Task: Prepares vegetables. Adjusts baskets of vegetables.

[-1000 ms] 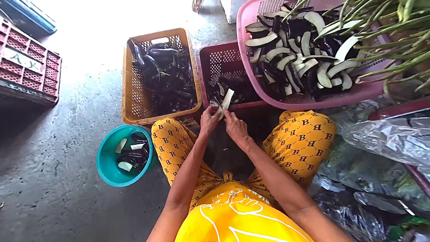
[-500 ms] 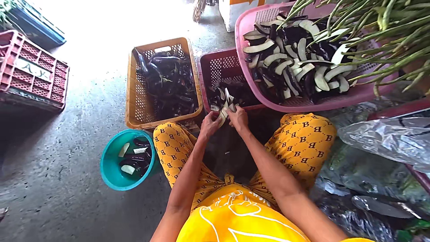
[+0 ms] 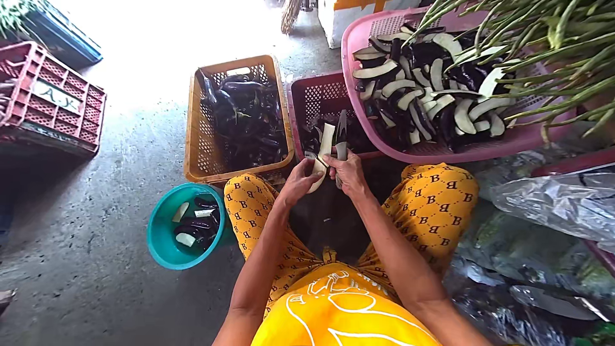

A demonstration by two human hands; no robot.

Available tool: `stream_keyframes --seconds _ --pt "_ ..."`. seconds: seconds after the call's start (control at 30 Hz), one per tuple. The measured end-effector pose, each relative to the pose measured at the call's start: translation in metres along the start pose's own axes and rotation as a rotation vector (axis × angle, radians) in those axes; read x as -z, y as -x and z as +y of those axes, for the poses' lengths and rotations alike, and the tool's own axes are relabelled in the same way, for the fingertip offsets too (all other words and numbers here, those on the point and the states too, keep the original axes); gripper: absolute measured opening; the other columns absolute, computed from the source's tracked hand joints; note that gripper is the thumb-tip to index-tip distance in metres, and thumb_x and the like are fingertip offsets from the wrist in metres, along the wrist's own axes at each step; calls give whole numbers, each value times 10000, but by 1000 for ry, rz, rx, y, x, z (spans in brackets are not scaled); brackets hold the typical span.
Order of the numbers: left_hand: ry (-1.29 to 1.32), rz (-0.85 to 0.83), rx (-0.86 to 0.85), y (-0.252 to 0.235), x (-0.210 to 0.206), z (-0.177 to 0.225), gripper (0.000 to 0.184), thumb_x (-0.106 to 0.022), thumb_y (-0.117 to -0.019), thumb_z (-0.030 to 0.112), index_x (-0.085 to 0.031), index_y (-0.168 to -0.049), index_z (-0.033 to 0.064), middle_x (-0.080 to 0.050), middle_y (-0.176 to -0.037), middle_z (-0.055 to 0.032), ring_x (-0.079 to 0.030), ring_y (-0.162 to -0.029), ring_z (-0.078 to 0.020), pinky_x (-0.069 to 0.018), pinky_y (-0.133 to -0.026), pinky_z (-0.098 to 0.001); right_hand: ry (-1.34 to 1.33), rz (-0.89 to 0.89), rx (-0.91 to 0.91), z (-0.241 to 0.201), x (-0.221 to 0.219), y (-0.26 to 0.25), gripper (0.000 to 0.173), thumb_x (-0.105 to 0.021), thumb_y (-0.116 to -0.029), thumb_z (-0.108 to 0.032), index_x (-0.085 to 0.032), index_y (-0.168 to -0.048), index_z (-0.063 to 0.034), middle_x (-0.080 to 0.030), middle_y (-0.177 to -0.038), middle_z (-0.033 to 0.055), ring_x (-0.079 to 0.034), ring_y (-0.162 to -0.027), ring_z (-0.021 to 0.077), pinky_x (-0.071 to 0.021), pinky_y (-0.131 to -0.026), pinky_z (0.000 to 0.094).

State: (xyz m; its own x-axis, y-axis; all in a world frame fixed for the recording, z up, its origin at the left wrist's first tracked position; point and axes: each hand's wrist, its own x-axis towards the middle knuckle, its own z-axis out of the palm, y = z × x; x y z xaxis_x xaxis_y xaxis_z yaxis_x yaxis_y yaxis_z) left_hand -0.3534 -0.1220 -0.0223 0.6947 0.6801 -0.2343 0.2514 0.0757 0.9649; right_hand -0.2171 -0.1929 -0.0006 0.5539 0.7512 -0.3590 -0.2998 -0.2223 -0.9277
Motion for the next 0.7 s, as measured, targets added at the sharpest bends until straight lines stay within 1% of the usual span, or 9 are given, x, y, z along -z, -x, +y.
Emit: stream_keyframes --seconds 0.1,0.17,0.27,0.37,0.43,0.5,0.6,0.63,0.7 --pt "-53 99 -111 13 -2 2 639 -664 -968 83 -343 -1520 76 -587 -1344 -181 -662 -1070 -267 -568 -881 -458 34 -54 52 -5 -4 9 339 -707 -943 -28 -598 -1264 -20 -644 -817 54 -448 -449 29 -414 -410 169" --pt "-38 124 -175 22 -3 8 712 -683 -956 65 -281 -1543 110 -539 -1434 -145 -678 -1057 -236 -585 -855 -422 102 -113 98 -11 -5 17 358 -700 -956 -48 -597 -1299 -46 -652 -850 66 -427 -437 36 -395 -392 177" --pt "12 84 -245 35 6 15 693 -657 -955 21 -295 -1533 145 -560 -1416 -103 -692 -1036 -173 -597 -862 -367 223 -218 185 -23 -9 27 339 -698 -961 -60 -612 -1288 -36 -684 -870 89 -469 -441 61 -429 -397 202" --pt "10 80 -296 49 22 25 622 -643 -950 5 -427 -1513 157 -587 -1377 -78 -686 -1017 -139 -597 -856 -323 339 -315 343 -36 -15 35 339 -718 -951 -86 -603 -1264 -20 -664 -855 119 -511 -459 106 -471 -413 240" --pt "1 128 -329 61 36 31 628 -647 -947 -5 -448 -1520 159 -561 -1427 -74 -689 -1044 -143 -606 -863 -318 531 -331 518 -46 -15 41 436 -734 -960 -188 -574 -1327 -16 -693 -973 148 -626 -603 171 -558 -538 325" --pt "-65 191 -361 75 58 37 645 -646 -953 5 -424 -1541 145 -479 -1513 -102 -689 -1077 -166 -617 -854 -322 756 -344 780 -50 -14 43 435 -675 -991 -242 -606 -1343 4 -696 -1156 189 -715 -909 288 -592 -782 479" --pt "-194 328 -375 101 93 40 630 -658 -955 23 -433 -1533 132 -469 -1517 -122 -676 -1101 -175 -608 -852 -333 936 -396 1054 -44 -24 45 321 -624 -997 -215 -693 -1253 -34 -720 -1138 184 -740 -864 354 -582 -673 550" --pt "-219 377 -361 111 104 37 634 -662 -955 23 -431 -1535 134 -481 -1501 -123 -678 -1094 -179 -609 -850 -344 932 -417 1060 -40 -32 48 308 -621 -1001 -201 -695 -1235 -14 -728 -1136 186 -746 -864 357 -585 -680 553" --pt "-234 528 -315 131 124 27 658 -691 -939 28 -433 -1533 144 -531 -1436 -137 -688 -1046 -212 -621 -814 -393 863 -490 948 -33 -55 50 337 -593 -1032 -211 -651 -1265 26 -718 -1137 202 -729 -943 358 -581 -796 578"
